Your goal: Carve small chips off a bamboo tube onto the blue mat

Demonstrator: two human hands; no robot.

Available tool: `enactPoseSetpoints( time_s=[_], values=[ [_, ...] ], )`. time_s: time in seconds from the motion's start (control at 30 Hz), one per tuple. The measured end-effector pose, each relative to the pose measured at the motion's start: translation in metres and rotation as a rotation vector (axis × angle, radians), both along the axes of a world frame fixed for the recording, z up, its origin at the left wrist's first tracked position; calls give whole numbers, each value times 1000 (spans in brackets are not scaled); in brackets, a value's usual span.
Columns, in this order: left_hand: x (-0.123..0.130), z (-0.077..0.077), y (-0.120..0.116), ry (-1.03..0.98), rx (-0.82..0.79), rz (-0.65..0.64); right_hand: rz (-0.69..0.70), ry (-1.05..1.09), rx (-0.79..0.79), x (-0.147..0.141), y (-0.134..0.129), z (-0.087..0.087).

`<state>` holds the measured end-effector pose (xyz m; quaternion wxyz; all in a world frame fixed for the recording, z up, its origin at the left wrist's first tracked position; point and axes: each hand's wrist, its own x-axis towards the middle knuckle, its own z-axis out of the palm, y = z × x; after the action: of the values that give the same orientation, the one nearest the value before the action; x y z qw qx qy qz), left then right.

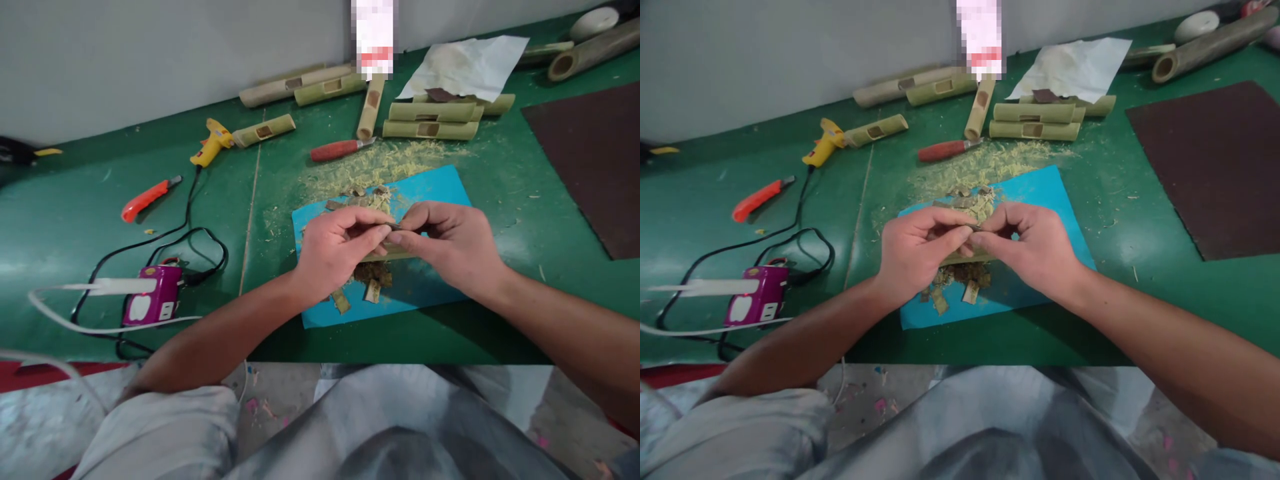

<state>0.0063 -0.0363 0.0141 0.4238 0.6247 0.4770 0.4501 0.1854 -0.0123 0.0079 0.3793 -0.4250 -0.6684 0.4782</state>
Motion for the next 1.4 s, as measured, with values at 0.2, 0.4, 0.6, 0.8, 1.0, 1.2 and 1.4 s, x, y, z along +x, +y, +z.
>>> enactPoseSetpoints(
  time_s=[0.2, 0.4, 0.6, 0.8, 1.0, 1.2, 1.4],
  values=[
    [-5, 6, 8, 36, -4, -49, -26, -63, 41, 1, 0, 2],
    [-29, 20, 16, 340, 50, -117, 162, -440, 440, 14, 11, -7],
    [-39, 13, 14, 609, 147, -272, 344, -689, 550, 15, 20, -20],
    [-40, 7, 12, 676, 160, -271, 369, -692, 511, 14, 21, -20],
    [-38, 9, 12, 646, 76, -194, 365, -688, 492, 15, 21, -18],
    [-38, 12, 13, 608, 10, -182, 366, -696, 476, 14, 22, -18],
    [-39, 13, 14, 632, -32, -187, 368, -693, 485, 14, 22, -19]
  ],
)
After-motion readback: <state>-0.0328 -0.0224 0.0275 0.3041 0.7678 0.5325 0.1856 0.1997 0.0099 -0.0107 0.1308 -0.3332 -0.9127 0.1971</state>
